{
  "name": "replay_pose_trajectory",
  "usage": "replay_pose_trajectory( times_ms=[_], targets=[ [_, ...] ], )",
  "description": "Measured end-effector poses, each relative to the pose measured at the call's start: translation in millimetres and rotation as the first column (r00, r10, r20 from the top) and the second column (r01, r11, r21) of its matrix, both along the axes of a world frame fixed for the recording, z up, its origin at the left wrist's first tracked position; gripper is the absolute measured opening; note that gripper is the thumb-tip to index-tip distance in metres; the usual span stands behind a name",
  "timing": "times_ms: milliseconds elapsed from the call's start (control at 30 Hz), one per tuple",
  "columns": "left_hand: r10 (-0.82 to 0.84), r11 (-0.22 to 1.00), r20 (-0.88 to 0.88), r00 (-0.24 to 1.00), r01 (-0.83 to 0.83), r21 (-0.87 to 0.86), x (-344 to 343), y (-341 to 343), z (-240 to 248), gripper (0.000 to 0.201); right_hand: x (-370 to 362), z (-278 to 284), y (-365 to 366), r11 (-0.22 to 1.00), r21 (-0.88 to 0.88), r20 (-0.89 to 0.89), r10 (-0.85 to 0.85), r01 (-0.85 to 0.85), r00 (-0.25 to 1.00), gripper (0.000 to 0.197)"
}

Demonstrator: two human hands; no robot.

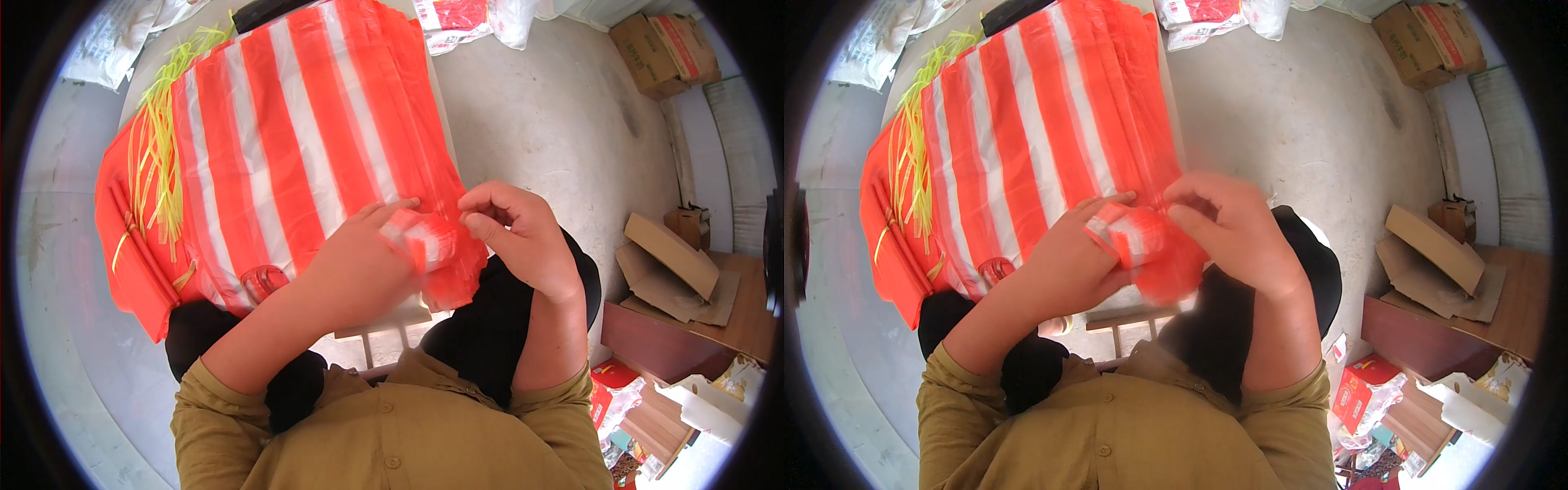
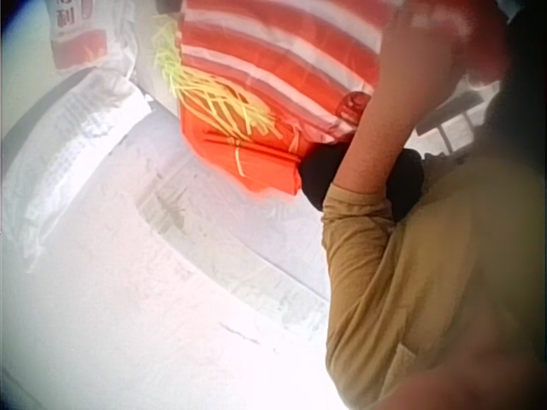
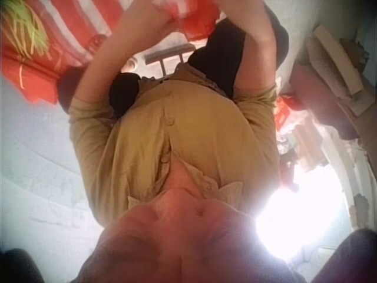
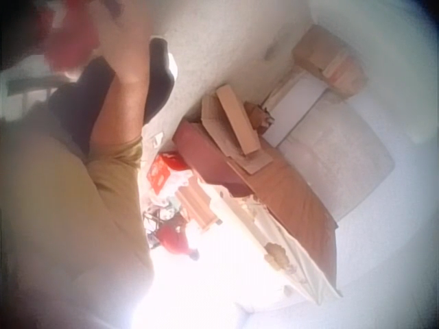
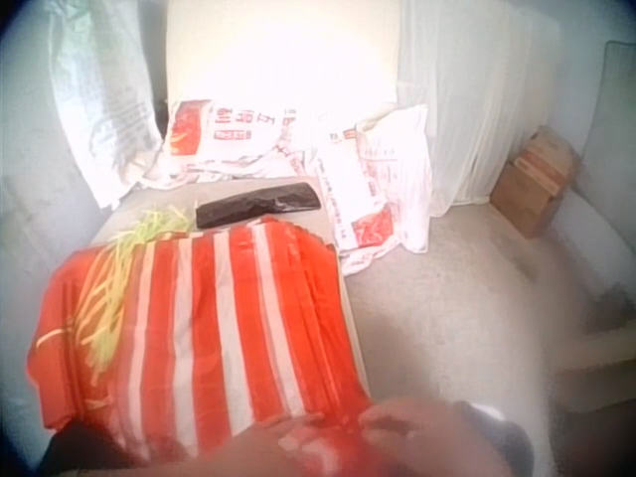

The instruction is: The person organizes plastic bags by folding, separating, and smoothing bundles of striped and white plastic bags by hand on a table.

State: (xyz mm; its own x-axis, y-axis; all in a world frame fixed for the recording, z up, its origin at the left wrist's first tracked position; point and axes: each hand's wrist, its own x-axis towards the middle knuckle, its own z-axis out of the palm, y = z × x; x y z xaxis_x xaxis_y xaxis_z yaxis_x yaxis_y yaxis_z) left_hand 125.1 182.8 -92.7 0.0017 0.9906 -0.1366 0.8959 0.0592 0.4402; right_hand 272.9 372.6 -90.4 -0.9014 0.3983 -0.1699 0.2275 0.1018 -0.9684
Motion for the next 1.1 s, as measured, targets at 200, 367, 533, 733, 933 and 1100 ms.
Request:
replay_pose_trajectory(
  times_ms=[200,367,533,733,933,1100],
  targets=[
    [0.164,0.966,0.24,0.957,-0.205,0.158,-9,-3,-20,0.023,-3,1,-1,0.992,0.096,0.105,0.076,-0.086,0.992,0.017],
    [0.287,0.953,0.538,0.792,-0.296,-0.073,-15,-5,-21,0.023,-4,3,-10,0.964,-0.228,-0.054,-0.155,0.139,0.986,0.022],
    [0.687,0.616,0.725,0.042,-0.564,-0.551,-18,-5,-10,0.032,-5,6,0,0.992,-0.057,-0.14,-0.124,0.117,0.982,0.024],
    [0.401,0.641,0.857,-0.324,-0.569,-0.515,-24,-6,-33,0.033,-9,1,-13,0.885,0.297,0.092,0.346,-0.357,0.934,0.025],
    [0.606,0.61,0.784,-0.137,-0.553,-0.568,-22,-6,-19,0.034,-6,19,-6,0.951,-0.079,0.122,0.306,-0.298,0.944,0.024],
    [0.377,0.923,0.503,0.778,-0.359,-0.138,-11,-3,-2,0.03,-1,3,-1,0.99,-0.104,-0.109,-0.105,0.094,0.988,0.026]
  ],
)
